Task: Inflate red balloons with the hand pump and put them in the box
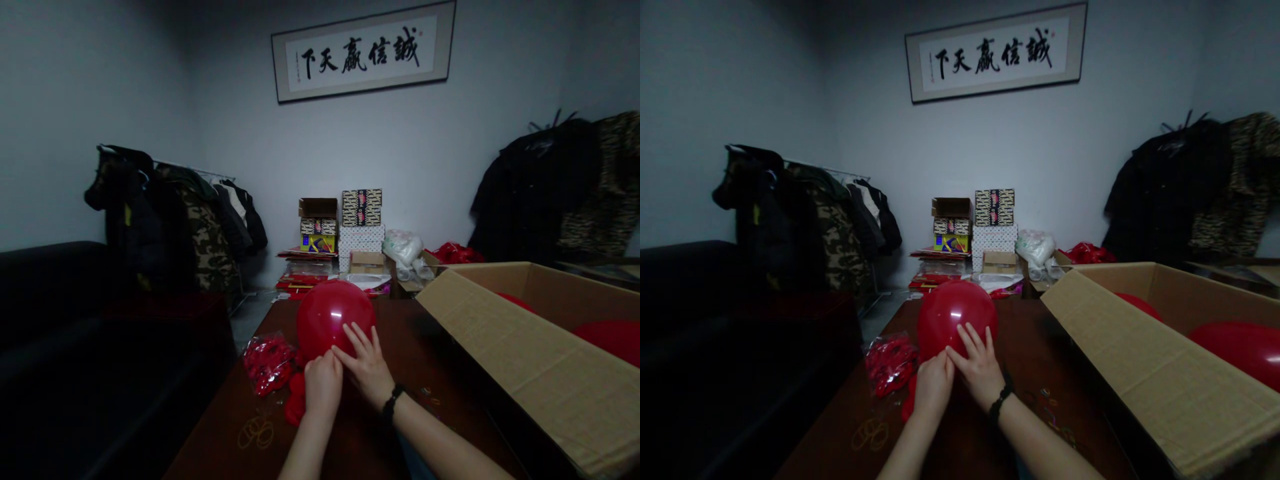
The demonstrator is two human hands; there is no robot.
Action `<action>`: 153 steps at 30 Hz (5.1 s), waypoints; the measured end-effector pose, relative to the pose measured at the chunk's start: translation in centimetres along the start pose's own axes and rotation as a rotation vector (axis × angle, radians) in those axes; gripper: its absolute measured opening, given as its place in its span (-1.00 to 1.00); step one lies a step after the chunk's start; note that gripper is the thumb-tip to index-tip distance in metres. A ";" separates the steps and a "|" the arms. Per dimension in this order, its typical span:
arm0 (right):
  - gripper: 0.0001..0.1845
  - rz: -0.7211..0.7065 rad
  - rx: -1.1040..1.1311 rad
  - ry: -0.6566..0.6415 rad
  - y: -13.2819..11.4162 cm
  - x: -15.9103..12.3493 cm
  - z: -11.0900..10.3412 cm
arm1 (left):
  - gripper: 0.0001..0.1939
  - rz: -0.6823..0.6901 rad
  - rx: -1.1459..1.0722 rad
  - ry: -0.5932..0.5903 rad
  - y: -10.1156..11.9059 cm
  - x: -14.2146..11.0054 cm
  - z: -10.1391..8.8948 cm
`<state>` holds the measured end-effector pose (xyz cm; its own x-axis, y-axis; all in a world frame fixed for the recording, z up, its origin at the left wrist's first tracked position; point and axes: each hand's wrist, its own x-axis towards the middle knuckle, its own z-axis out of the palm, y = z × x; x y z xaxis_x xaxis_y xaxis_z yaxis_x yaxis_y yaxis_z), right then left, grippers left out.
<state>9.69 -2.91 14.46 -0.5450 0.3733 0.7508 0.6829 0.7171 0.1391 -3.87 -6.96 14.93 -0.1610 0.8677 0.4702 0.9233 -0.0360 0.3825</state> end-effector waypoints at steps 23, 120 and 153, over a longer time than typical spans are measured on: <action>-0.72 0.168 0.125 -0.015 0.2 -0.3 -1.2 | -0.88 0.619 0.267 0.144 -0.2 1.6 -2.9; -0.91 0.453 0.888 -0.153 4.7 2.0 -4.7 | -0.85 0.690 -0.110 0.084 2.5 4.4 -3.2; -0.84 0.600 0.984 -0.162 4.6 1.8 -4.6 | -0.83 0.708 -0.117 0.144 3.2 3.5 -2.2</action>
<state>14.11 -1.69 19.43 -0.3667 0.8275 0.4253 0.2182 0.5208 -0.8253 -2.22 -5.13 19.60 0.4091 0.5436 0.7329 0.7812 -0.6238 0.0266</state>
